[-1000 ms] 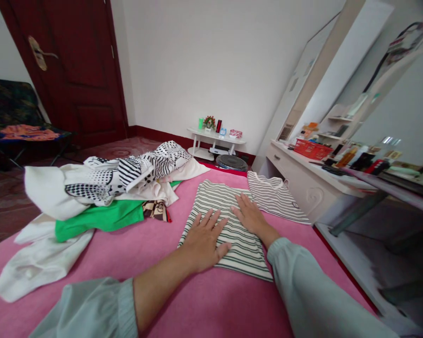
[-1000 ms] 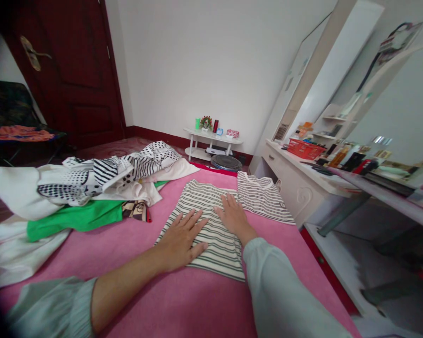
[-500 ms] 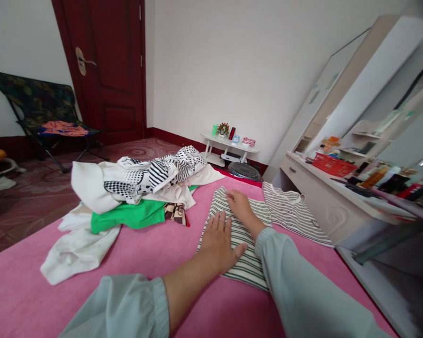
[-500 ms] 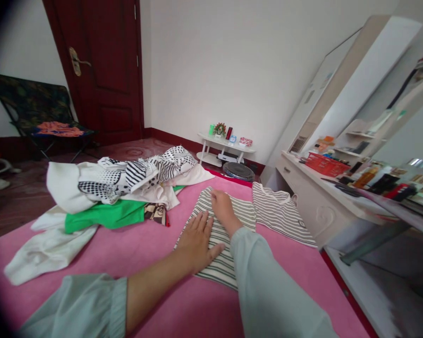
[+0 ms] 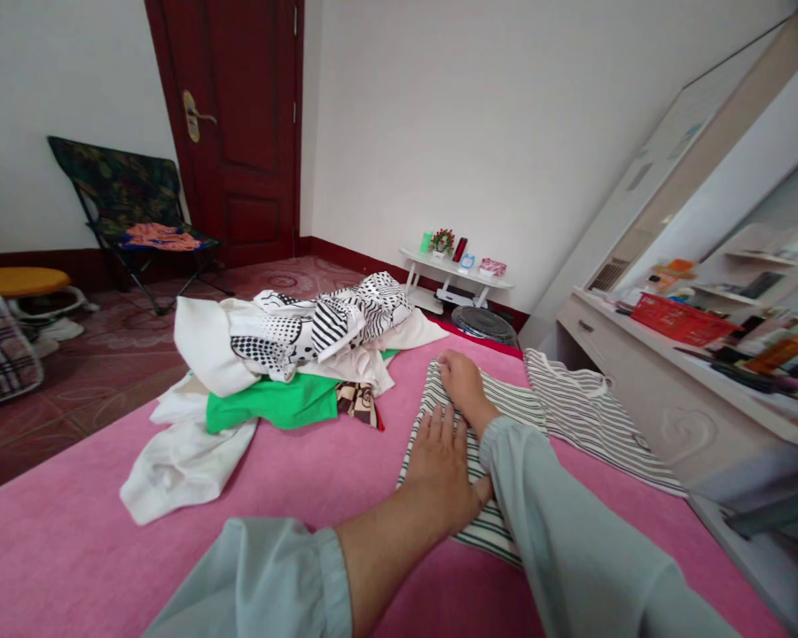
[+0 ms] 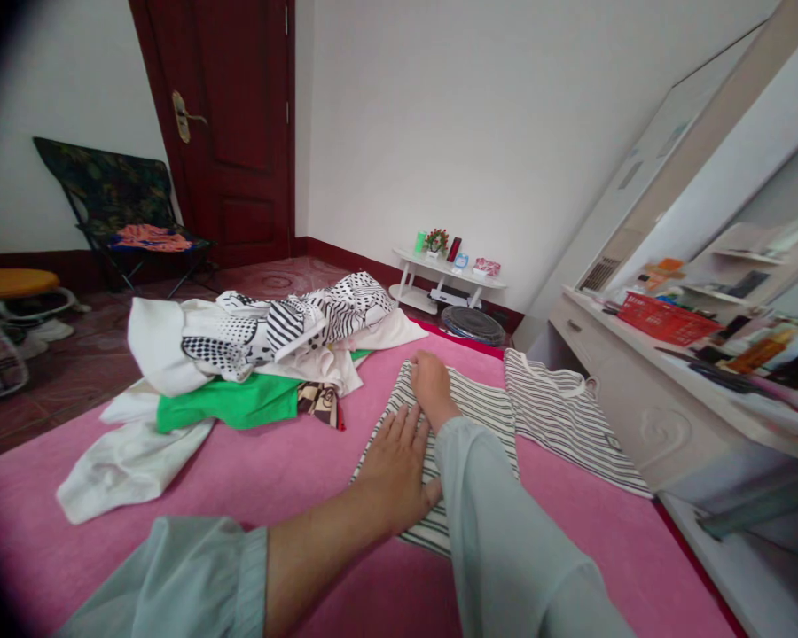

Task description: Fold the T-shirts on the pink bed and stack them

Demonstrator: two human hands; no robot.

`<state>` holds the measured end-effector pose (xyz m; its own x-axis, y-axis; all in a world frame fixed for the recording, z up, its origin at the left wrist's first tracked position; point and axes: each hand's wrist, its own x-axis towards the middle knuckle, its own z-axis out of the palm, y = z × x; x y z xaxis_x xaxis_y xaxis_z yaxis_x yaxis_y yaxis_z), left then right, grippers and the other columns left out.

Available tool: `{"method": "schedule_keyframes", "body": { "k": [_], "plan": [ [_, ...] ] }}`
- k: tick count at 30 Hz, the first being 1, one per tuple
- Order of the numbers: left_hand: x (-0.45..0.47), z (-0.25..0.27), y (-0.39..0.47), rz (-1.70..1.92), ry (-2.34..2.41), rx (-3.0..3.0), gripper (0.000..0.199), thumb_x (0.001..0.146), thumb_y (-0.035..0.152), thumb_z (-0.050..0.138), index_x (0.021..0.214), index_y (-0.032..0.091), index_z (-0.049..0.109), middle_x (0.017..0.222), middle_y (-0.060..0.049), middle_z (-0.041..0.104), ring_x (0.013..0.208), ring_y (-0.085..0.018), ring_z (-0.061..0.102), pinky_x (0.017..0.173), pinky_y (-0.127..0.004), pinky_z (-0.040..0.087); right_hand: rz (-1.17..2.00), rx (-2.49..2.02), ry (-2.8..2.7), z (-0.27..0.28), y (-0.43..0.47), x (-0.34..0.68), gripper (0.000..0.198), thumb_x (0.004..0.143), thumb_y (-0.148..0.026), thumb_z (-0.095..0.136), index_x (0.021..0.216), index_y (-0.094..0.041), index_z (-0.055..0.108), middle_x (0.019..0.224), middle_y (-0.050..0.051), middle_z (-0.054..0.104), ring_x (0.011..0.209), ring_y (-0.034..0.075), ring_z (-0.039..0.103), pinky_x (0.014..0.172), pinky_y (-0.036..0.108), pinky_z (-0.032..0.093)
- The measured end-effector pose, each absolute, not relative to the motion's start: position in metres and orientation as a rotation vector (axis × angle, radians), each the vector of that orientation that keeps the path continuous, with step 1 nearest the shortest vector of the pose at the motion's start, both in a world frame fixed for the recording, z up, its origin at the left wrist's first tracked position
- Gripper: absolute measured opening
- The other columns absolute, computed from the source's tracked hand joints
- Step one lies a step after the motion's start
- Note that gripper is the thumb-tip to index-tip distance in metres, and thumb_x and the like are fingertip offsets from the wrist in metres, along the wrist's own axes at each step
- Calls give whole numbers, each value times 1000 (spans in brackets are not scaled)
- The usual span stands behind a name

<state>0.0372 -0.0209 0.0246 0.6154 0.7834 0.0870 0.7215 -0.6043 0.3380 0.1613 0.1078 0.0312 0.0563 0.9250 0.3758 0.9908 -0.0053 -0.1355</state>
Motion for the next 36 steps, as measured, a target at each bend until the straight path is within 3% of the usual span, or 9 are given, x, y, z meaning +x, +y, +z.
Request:
{"method": "schedule_keyframes", "body": {
  "k": [5, 9, 11, 13, 16, 21, 26, 30, 36],
  "plan": [
    [36, 27, -23, 311, 1242, 2577, 83, 87, 61, 27, 149, 6, 20, 157, -16, 8, 145, -31, 4, 118, -47, 6, -168, -2019, -1981, 34, 114, 163, 20, 81, -11, 50, 88, -18, 68, 93, 8, 69, 88, 20, 61, 76, 26, 40],
    [37, 24, -22, 325, 1235, 2589, 83, 87, 61, 27, 149, 6, 21, 157, -17, 10, 145, -31, 4, 118, -47, 5, -189, -1883, -1893, 28, 117, 162, 21, 83, -12, 45, 91, -14, 65, 93, 9, 67, 89, 18, 59, 81, 27, 42],
    [37, 22, -22, 330, 1229, 2590, 84, 87, 62, 28, 149, 5, 22, 156, -18, 12, 145, -32, 4, 118, -48, 5, -48, -1728, -1949, 23, 116, 162, 21, 81, -12, 47, 91, -13, 66, 92, 8, 67, 87, 17, 59, 82, 27, 44],
    [37, 20, -21, 350, 1234, 2568, 87, 86, 65, 28, 149, 6, 22, 156, -18, 13, 145, -32, 5, 118, -48, 5, 185, -1592, -2018, 23, 112, 165, 28, 79, -12, 50, 101, -13, 66, 97, 8, 68, 87, 17, 60, 84, 29, 46],
    [37, 18, -22, 416, 1240, 2529, 91, 84, 72, 22, 149, 8, 24, 157, -17, 13, 145, -33, 5, 118, -50, 4, 362, -1451, -1993, 30, 94, 176, 42, 82, -18, 50, 123, -14, 58, 119, 10, 64, 106, 18, 59, 96, 33, 44],
    [36, 13, -22, 481, 1245, 2530, 90, 84, 73, 21, 148, 11, 28, 157, -15, 15, 145, -33, 6, 118, -52, 2, 110, -1665, -1973, 26, 34, 215, 50, 93, -40, 40, 138, -19, 47, 141, 10, 48, 132, 21, 42, 112, 41, 28],
    [37, 10, -21, 499, 1246, 2574, 84, 87, 70, 21, 147, 13, 31, 157, -14, 18, 145, -33, 10, 117, -52, 5, 65, -2223, -2026, 12, -16, 238, 58, 96, -50, 28, 149, -26, 25, 157, 6, 17, 145, 26, 11, 114, 55, 14],
    [37, 7, -20, 505, 1239, 2607, 79, 89, 67, 19, 147, 14, 32, 156, -13, 21, 145, -32, 13, 117, -52, 8, 112, -2296, -1951, 23, -44, 221, 62, 96, -49, 29, 151, -20, 21, 157, 11, 17, 145, 26, 12, 114, 51, 17],
    [31, 3, -26, 587, 1218, 2639, 69, 93, 60, 20, 147, 19, 34, 156, -9, 24, 144, -29, 17, 117, -49, 10, -29, -2274, -1974, 13, -100, 212, 61, 96, -53, 24, 151, -25, 22, 158, 4, 12, 145, 23, 9, 115, 45, 16]
  ]
}}
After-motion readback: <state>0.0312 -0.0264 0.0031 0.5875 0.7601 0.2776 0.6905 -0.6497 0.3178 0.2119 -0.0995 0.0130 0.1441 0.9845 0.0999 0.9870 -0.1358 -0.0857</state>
